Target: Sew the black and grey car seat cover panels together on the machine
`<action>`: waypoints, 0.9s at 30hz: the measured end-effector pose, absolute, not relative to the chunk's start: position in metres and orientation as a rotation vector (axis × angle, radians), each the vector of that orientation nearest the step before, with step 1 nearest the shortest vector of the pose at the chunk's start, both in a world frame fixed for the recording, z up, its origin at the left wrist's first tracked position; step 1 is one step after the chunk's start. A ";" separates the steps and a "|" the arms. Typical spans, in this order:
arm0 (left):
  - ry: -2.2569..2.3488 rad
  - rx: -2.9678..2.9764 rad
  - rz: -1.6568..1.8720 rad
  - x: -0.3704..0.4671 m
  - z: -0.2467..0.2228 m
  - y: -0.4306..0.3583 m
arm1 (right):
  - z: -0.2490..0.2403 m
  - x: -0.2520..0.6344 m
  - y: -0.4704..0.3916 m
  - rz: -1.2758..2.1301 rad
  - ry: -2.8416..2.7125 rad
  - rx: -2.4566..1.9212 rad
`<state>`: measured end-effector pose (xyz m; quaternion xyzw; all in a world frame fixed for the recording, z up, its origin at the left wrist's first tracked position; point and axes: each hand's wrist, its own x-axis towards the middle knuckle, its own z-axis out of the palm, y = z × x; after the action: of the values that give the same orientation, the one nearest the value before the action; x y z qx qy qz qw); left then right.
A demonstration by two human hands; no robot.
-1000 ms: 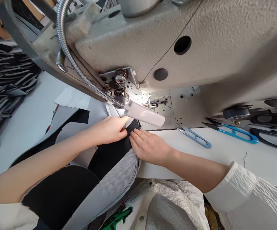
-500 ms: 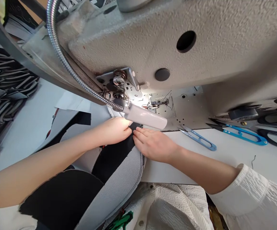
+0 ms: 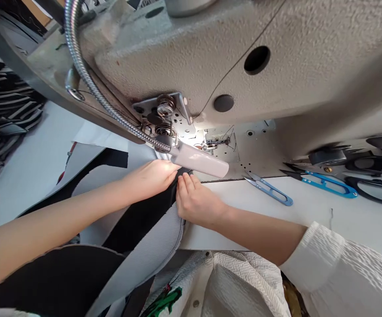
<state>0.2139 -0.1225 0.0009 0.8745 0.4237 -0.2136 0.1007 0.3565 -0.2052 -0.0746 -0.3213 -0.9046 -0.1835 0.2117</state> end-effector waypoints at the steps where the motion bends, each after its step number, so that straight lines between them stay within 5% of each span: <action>1: 1.249 2.583 -0.625 0.214 0.002 -0.122 | -0.075 0.353 -0.206 -0.522 -2.505 -0.912; 15: 1.274 2.479 -0.495 0.233 0.007 -0.114 | -0.077 0.357 -0.187 -0.390 -2.406 -0.977; 24: 1.217 2.448 -0.191 0.219 0.001 -0.108 | -0.055 0.407 -0.182 0.476 -2.579 -0.756; 27: 1.203 2.378 -0.086 0.207 -0.004 -0.097 | -0.049 0.415 -0.189 0.422 -2.634 -0.775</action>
<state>0.2065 -0.0965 -0.0041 0.8667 0.4386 -0.0313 0.2355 0.4145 -0.1890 -0.0494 -0.2743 -0.9325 0.1493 0.1811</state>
